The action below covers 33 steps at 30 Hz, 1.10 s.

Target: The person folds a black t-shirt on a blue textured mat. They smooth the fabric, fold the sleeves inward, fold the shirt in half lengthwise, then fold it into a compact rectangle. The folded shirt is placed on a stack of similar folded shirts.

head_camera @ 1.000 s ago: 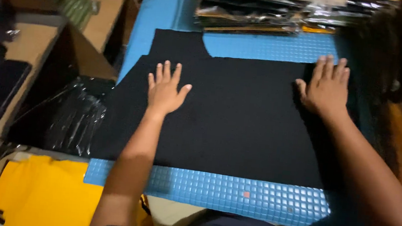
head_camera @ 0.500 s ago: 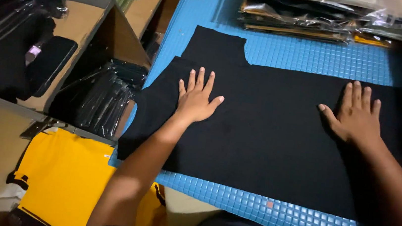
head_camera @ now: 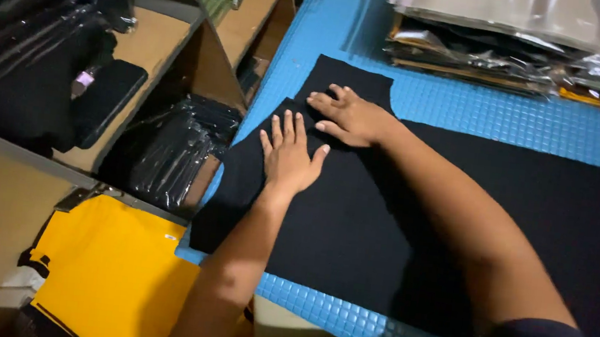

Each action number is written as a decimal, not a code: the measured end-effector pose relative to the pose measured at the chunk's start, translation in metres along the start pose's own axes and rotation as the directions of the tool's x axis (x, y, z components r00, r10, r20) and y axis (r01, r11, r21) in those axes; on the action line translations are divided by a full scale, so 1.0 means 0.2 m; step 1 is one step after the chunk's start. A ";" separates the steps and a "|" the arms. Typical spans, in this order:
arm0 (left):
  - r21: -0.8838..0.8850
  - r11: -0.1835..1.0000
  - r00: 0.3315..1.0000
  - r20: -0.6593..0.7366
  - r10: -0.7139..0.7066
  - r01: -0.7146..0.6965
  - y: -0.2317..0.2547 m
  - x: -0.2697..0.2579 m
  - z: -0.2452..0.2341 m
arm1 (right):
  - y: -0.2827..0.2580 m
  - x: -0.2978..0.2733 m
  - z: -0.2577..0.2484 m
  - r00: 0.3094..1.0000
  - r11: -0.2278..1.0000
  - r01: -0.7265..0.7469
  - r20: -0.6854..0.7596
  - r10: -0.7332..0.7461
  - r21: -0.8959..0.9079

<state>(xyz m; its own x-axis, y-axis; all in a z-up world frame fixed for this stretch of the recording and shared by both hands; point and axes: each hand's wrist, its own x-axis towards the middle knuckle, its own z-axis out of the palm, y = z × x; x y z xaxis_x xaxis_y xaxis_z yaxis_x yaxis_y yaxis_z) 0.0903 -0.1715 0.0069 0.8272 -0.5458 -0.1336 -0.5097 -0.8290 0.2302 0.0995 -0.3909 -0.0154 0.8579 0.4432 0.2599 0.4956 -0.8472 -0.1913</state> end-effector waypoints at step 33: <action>-0.086 0.991 0.989 0.110 -0.094 0.104 -0.07 -0.04 -0.16 | -0.37 0.17 0.16 0.990 0.995 0.078 -0.126 -0.070 0.065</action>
<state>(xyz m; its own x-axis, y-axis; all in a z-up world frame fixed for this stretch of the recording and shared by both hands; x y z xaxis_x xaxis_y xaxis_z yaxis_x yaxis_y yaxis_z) 0.0987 -0.1508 0.0363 0.8405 -0.4753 -0.2601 -0.3987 -0.8676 0.2972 0.0964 -0.3040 -0.0226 0.7975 0.4607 0.3895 0.5690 -0.7890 -0.2317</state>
